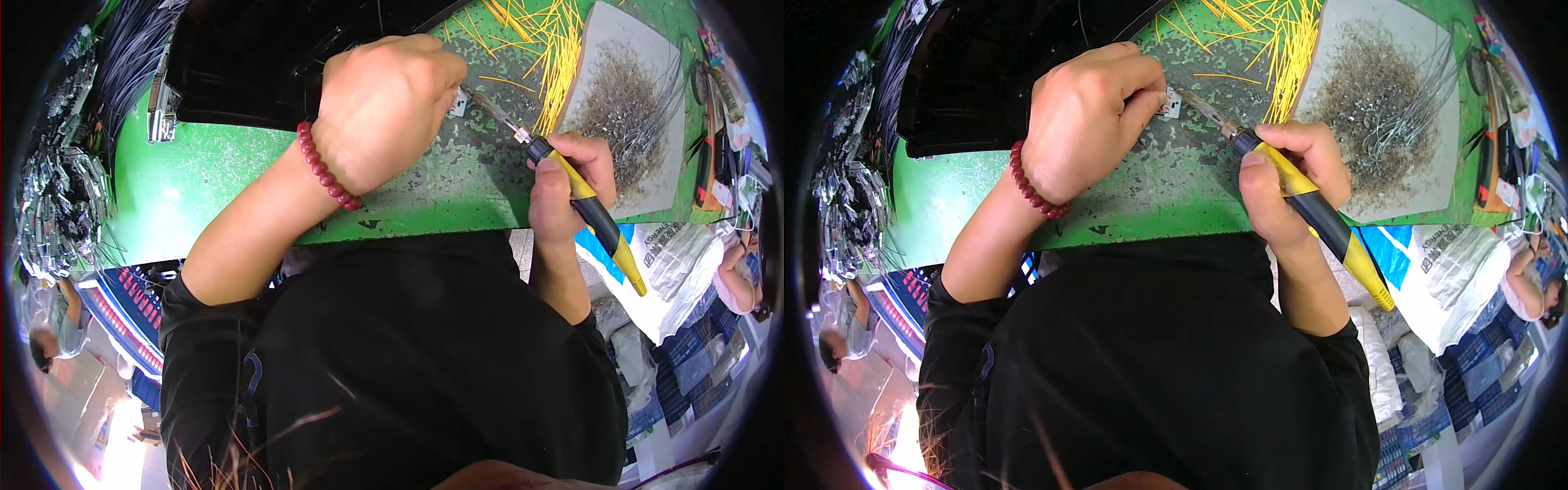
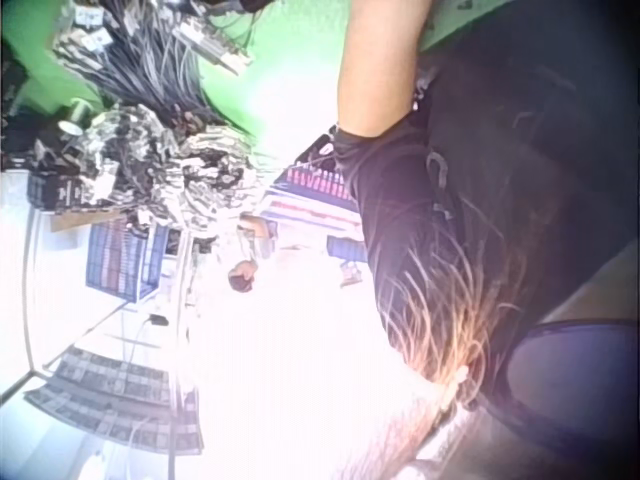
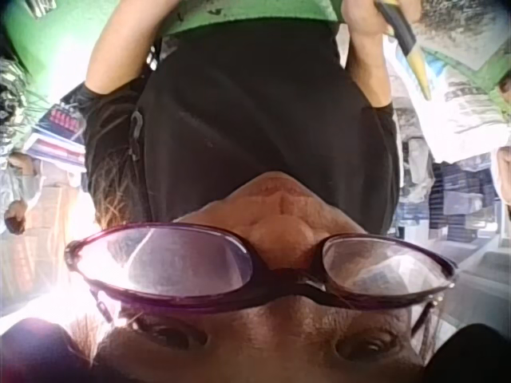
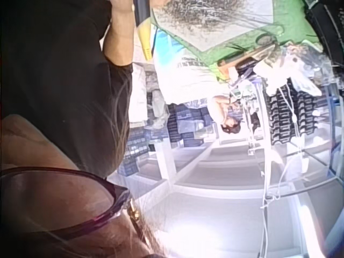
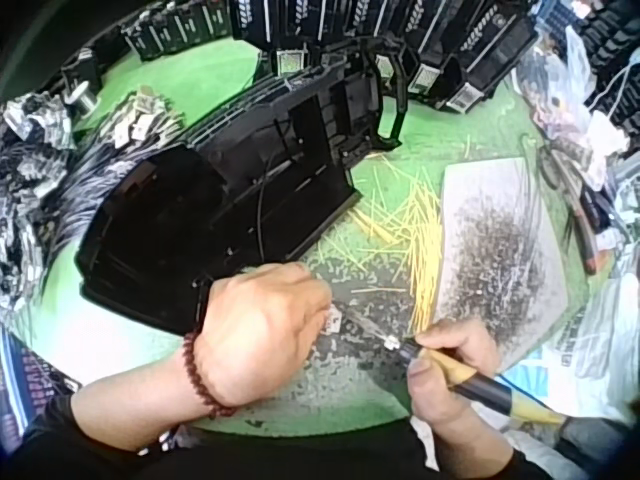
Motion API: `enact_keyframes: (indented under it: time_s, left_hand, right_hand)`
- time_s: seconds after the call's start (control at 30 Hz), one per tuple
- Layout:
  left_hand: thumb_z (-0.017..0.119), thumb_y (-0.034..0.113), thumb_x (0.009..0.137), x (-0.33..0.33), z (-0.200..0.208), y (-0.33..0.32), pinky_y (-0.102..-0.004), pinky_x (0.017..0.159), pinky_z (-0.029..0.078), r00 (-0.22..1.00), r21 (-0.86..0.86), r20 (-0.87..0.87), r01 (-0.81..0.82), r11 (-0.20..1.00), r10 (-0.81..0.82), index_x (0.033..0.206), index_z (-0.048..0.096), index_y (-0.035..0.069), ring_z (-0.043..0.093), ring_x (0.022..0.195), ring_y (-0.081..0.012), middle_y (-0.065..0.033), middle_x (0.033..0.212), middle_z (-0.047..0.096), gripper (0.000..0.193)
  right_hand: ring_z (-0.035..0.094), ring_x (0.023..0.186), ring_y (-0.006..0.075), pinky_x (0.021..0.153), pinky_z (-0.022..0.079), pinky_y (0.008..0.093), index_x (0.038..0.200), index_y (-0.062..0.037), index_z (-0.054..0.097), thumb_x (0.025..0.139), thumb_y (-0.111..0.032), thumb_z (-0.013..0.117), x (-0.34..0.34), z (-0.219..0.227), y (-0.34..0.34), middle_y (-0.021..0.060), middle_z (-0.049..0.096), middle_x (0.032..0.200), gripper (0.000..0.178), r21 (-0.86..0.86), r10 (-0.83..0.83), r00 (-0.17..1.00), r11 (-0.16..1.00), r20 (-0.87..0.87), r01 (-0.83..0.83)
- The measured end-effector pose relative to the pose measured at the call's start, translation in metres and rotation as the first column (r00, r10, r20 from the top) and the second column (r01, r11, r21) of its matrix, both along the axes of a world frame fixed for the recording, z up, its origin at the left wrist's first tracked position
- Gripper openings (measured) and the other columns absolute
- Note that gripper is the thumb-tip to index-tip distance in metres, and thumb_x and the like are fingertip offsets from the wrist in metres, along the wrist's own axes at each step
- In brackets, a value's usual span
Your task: The person solders wires onto circuit boards using a soldering iron, then fits the wired component into a black plastic casing.
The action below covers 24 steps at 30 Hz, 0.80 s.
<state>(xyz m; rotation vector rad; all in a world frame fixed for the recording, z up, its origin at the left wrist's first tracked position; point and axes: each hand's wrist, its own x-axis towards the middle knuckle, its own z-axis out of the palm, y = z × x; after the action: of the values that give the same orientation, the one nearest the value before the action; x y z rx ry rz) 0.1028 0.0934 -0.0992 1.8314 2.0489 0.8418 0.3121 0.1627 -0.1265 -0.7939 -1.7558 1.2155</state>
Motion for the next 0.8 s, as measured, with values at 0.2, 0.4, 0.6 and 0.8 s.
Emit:
enact_keyframes:
  time_s: [0.2, 0.4, 0.6, 0.8]
  left_hand:
    - [0.067, 0.008, 0.077, 0.0000, -0.0002, 0.0009, -0.0369, 0.058, 0.049, 1.000, 0.031, 0.007, 0.006, 0.999, -0.006, 0.076, 0.063, 0.006, 0.061, 0.069, -0.0280, -0.0062, 0.074, 0.059, 0.005]
    - [0.067, 0.008, 0.077, 0.0001, -0.0007, 0.0009, -0.0366, 0.058, 0.049, 1.000, 0.036, 0.000, -0.001, 0.999, 0.001, 0.075, 0.063, 0.006, 0.061, 0.069, -0.0279, -0.0062, 0.074, 0.059, 0.005]
    - [0.066, 0.008, 0.077, 0.0011, -0.0015, 0.0007, -0.0363, 0.058, 0.049, 1.000, 0.033, 0.007, -0.002, 0.999, 0.001, 0.075, 0.063, 0.006, 0.062, 0.069, -0.0278, -0.0062, 0.074, 0.059, 0.004]
    - [0.065, 0.007, 0.077, 0.0016, -0.0002, 0.0014, -0.0361, 0.058, 0.048, 1.000, 0.018, 0.013, -0.003, 1.000, 0.003, 0.074, 0.062, 0.006, 0.061, 0.068, -0.0279, -0.0064, 0.074, 0.060, 0.005]
  right_hand:
    - [0.049, 0.060, 0.0049, 0.055, 0.038, 0.0196, 0.090, -0.0004, 0.062, 0.078, -0.019, 0.072, -0.0009, -0.0001, 0.0002, -0.0003, 0.057, 0.071, 0.024, -0.011, 0.002, 0.999, 1.000, -0.034, -0.002]
    - [0.051, 0.063, 0.0073, 0.058, 0.039, 0.0210, 0.091, 0.0006, 0.061, 0.080, -0.019, 0.071, 0.0040, -0.0021, 0.0006, 0.0036, 0.059, 0.076, 0.025, 0.055, 0.042, 0.997, 0.997, 0.062, -0.045]
    - [0.051, 0.070, 0.0100, 0.064, 0.040, 0.0234, 0.093, 0.0021, 0.060, 0.081, -0.022, 0.072, 0.0043, -0.0021, -0.0002, 0.0059, 0.057, 0.082, 0.029, -0.038, 0.020, 0.985, 0.999, -0.170, -0.027]
    - [0.050, 0.066, 0.0082, 0.062, 0.039, 0.0223, 0.091, 0.0021, 0.060, 0.081, -0.026, 0.073, 0.0045, -0.0022, 0.0004, 0.0042, 0.057, 0.079, 0.033, -0.009, -0.002, 0.993, 1.000, -0.119, 0.001]
